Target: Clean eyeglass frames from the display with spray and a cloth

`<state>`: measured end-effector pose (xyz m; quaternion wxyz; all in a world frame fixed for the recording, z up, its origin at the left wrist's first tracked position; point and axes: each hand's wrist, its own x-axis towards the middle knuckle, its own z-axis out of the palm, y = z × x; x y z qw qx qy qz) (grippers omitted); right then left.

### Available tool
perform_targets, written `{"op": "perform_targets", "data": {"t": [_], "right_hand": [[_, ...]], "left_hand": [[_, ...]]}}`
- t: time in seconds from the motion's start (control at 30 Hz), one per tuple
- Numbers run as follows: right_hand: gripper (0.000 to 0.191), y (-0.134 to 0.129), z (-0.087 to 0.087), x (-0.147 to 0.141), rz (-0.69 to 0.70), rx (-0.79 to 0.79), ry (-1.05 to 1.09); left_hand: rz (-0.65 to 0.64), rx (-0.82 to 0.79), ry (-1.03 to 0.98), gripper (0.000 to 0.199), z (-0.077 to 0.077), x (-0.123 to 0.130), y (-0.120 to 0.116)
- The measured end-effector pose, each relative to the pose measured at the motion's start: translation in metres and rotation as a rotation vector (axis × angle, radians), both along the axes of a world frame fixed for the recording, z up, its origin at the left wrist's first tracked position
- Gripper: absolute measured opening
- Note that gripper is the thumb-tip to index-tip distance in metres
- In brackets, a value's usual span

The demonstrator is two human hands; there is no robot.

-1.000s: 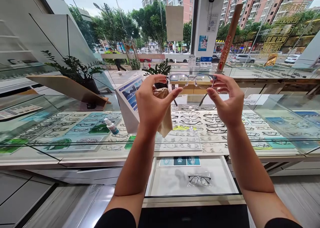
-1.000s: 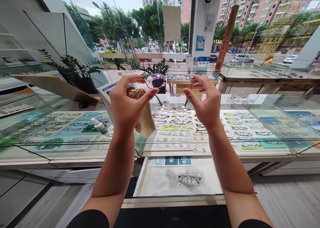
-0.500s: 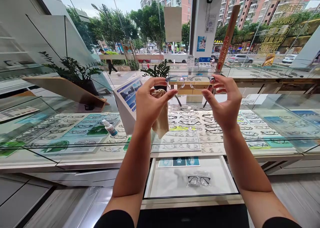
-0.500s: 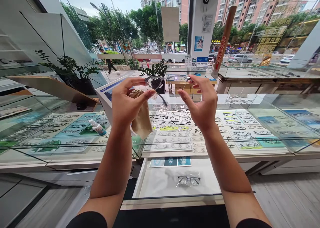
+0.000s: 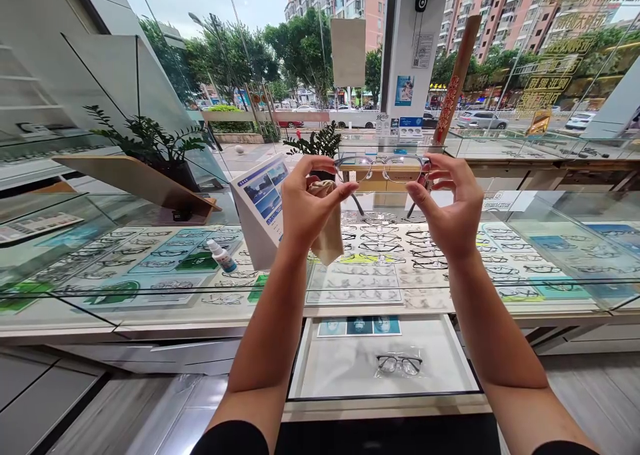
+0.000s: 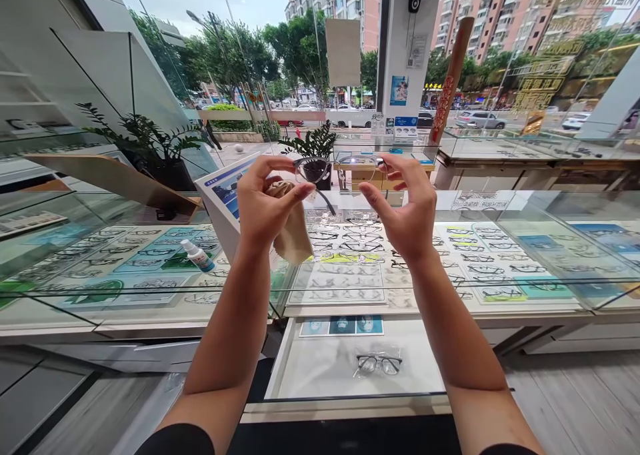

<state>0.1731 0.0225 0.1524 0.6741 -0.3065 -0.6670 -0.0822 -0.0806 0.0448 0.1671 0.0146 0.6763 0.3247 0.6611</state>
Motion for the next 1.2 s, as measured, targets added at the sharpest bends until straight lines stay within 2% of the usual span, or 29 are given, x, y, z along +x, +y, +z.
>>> {"op": "perform_targets", "data": {"t": [0.3, 0.6, 0.77, 1.0, 1.2], "right_hand": [[0.049, 0.010, -0.002, 0.007, 0.077, -0.094, 0.006], [0.048, 0.012, -0.001, 0.014, 0.160, -0.120, -0.012], [0.052, 0.009, -0.001, 0.012, 0.074, -0.065, -0.020], [0.053, -0.007, 0.000, 0.002, -0.031, -0.048, -0.032], [0.051, -0.009, 0.001, -0.002, -0.070, -0.003, -0.061]], "left_hand": [[0.126, 0.126, 0.000, 0.051, -0.004, 0.005, 0.001], [0.188, 0.327, 0.044, 0.048, -0.007, 0.005, 0.001], [0.134, 0.335, 0.026, 0.057, -0.013, 0.005, 0.012], [0.048, 0.250, -0.023, 0.071, -0.024, 0.012, 0.024], [0.101, 0.271, -0.079, 0.073, -0.031, 0.022, 0.026]]}}
